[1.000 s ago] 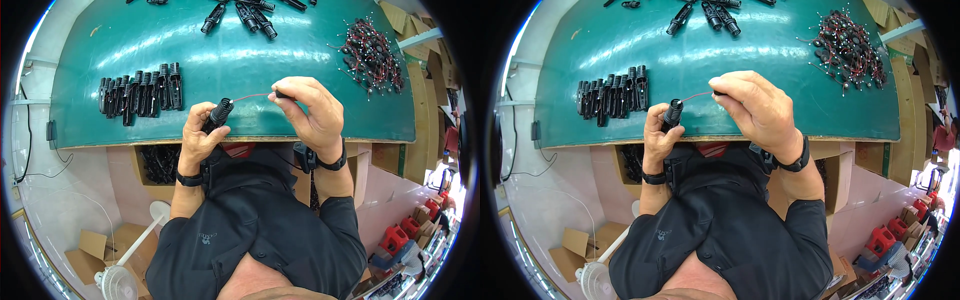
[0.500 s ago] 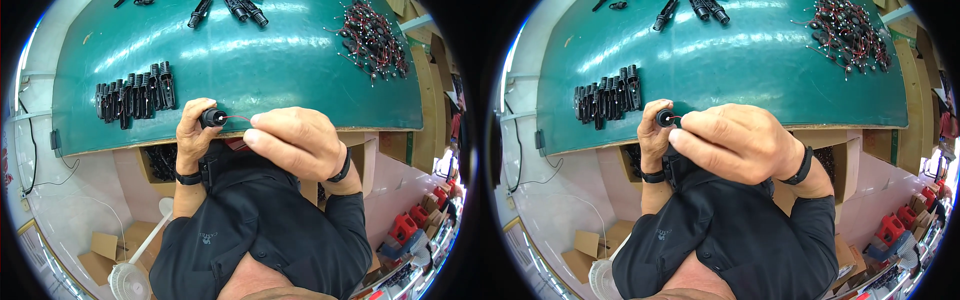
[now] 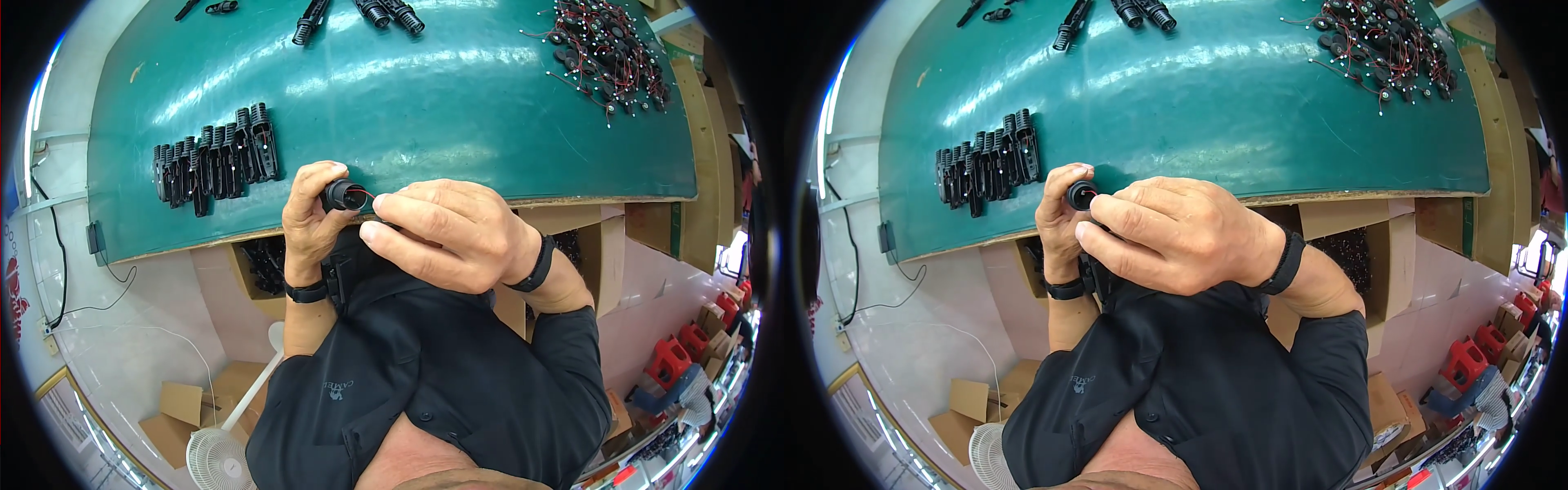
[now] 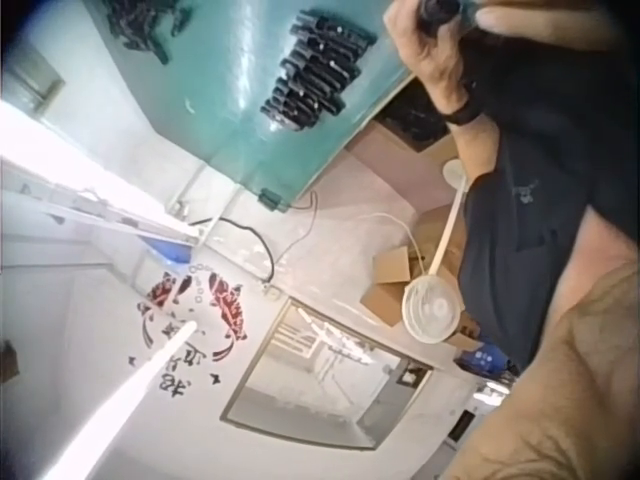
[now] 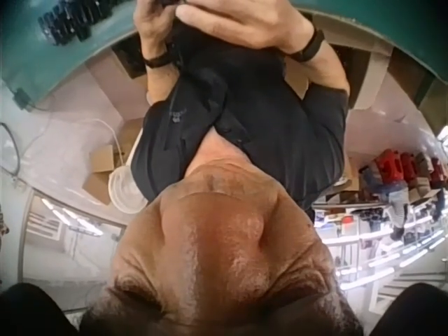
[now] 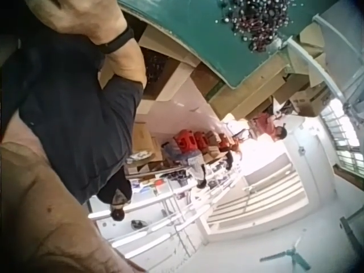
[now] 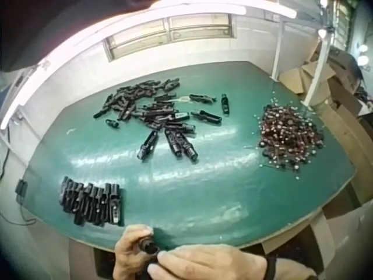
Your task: The person picks up a black plastic housing and a small electronic component, threads the wires through the housing, and snaps the component into place. After repeating this assembly several times, they gather the completed units and place them into a cardboard box.
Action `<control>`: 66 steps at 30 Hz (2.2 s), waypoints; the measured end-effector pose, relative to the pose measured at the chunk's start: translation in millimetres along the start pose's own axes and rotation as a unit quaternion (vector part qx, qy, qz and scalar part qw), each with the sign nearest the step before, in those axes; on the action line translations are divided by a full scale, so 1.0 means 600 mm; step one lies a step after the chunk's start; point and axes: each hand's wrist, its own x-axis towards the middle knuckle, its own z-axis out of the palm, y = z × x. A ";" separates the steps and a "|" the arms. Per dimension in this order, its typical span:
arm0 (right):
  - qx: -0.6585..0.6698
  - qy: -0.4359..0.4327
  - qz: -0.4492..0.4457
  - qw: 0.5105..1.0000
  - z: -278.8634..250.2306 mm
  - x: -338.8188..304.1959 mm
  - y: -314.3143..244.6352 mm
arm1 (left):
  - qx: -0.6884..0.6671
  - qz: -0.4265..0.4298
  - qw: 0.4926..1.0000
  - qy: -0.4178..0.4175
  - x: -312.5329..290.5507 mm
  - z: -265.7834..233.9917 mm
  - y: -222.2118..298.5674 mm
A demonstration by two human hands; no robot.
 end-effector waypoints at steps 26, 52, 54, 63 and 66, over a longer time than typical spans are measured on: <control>0.238 0.004 0.344 0.908 0.042 -0.056 0.052 | 0.091 -0.036 0.995 -0.008 0.015 0.002 0.036; 0.316 0.136 0.452 0.823 0.118 -0.086 0.002 | 0.091 -0.045 0.995 0.012 0.011 0.002 0.032; 0.147 0.082 0.367 0.915 0.117 -0.083 0.000 | 0.089 -0.043 0.995 0.016 0.010 0.003 0.032; 0.052 0.053 0.289 0.954 0.122 -0.079 0.001 | 0.083 -0.039 0.995 0.031 0.007 0.000 0.028; 0.052 0.036 0.292 0.954 0.122 -0.083 0.001 | 0.077 -0.046 0.995 0.032 0.006 0.000 0.026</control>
